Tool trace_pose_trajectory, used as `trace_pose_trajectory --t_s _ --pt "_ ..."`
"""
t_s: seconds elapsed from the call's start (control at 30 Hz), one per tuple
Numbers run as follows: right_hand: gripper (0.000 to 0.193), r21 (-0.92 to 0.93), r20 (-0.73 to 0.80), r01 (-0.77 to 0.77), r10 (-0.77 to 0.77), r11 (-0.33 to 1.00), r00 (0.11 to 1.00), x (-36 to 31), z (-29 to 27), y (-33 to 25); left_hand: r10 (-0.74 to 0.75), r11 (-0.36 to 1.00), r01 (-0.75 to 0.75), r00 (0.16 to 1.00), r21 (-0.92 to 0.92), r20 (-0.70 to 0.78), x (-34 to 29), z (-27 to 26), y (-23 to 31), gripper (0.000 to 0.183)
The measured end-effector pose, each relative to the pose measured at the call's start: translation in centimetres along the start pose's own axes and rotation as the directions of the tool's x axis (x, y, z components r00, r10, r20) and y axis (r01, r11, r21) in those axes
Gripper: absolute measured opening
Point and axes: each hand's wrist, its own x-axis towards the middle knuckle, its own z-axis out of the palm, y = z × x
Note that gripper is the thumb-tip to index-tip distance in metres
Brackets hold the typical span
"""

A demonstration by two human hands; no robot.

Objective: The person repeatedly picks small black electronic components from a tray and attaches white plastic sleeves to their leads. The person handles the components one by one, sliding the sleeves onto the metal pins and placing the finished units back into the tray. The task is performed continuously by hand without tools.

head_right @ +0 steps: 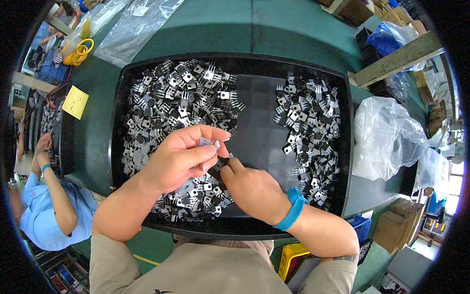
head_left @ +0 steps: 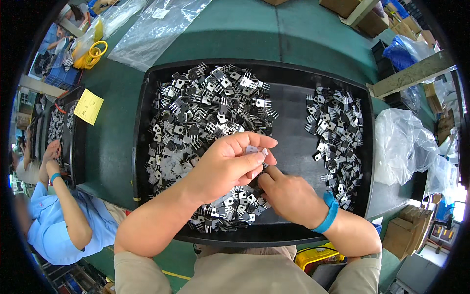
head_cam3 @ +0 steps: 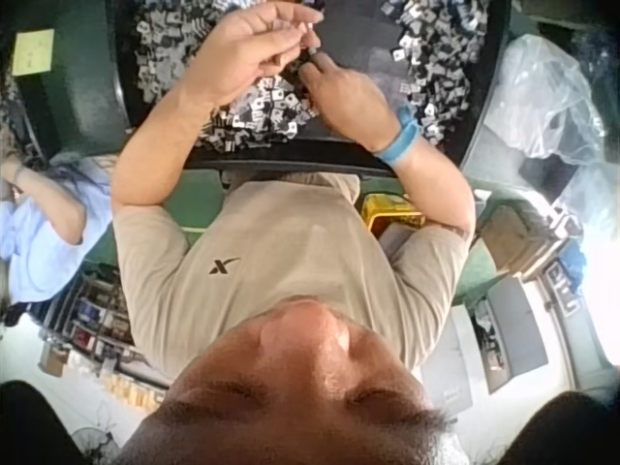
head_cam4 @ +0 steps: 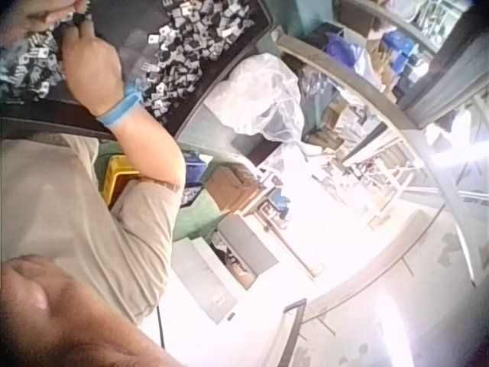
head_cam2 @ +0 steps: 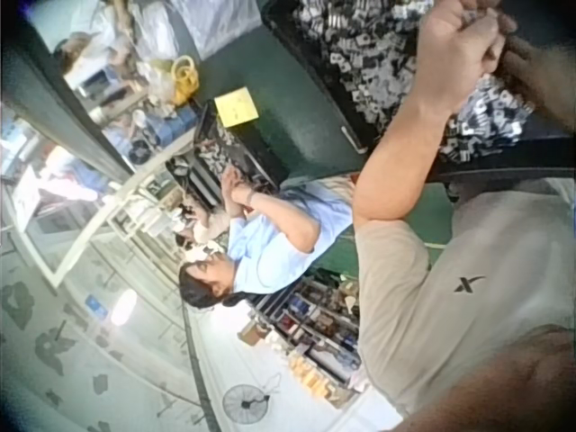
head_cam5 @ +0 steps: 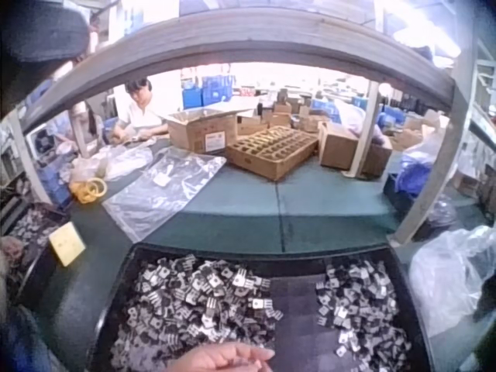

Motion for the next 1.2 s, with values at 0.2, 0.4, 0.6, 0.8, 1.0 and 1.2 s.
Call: trace_pose_trajectory --t_s 0.2,0.4,0.6,0.8,1.0,1.2 --pt "0.017 0.371 -0.202 0.022 0.058 0.928 0.978 0.0 -2.1 0.6 -0.027 0.999 0.028 0.999 0.032 -0.019 0.0 -0.1 0.1 0.022" --pt "0.023 0.564 -0.469 0.074 0.245 0.823 0.849 0.0 -3.9 0.6 -0.058 0.995 0.064 0.995 0.080 -0.080 -0.1 0.1 0.1 0.014" --pt "0.025 0.565 -0.482 0.137 0.190 0.813 0.855 -0.5 -4.2 -0.1 0.064 0.950 -0.040 0.996 0.310 -0.069 -0.2 0.5 -0.3 0.032" --pt "0.027 0.374 -0.564 0.264 -0.008 0.889 0.826 0.0 -4.1 0.2 0.122 0.877 -0.110 0.993 0.468 0.006 -0.2 0.6 -1.0 0.037" --pt "0.029 0.347 -0.454 0.190 -0.013 0.918 0.891 -0.5 -4.5 0.2 0.147 0.838 -0.151 0.988 0.524 0.049 -0.3 0.6 -1.0 0.039" --pt "0.027 0.333 -0.491 0.224 -0.035 0.916 0.871 -0.3 -4.5 -0.1 0.125 0.841 -0.118 0.992 0.528 0.024 -0.3 0.7 -1.1 0.038"
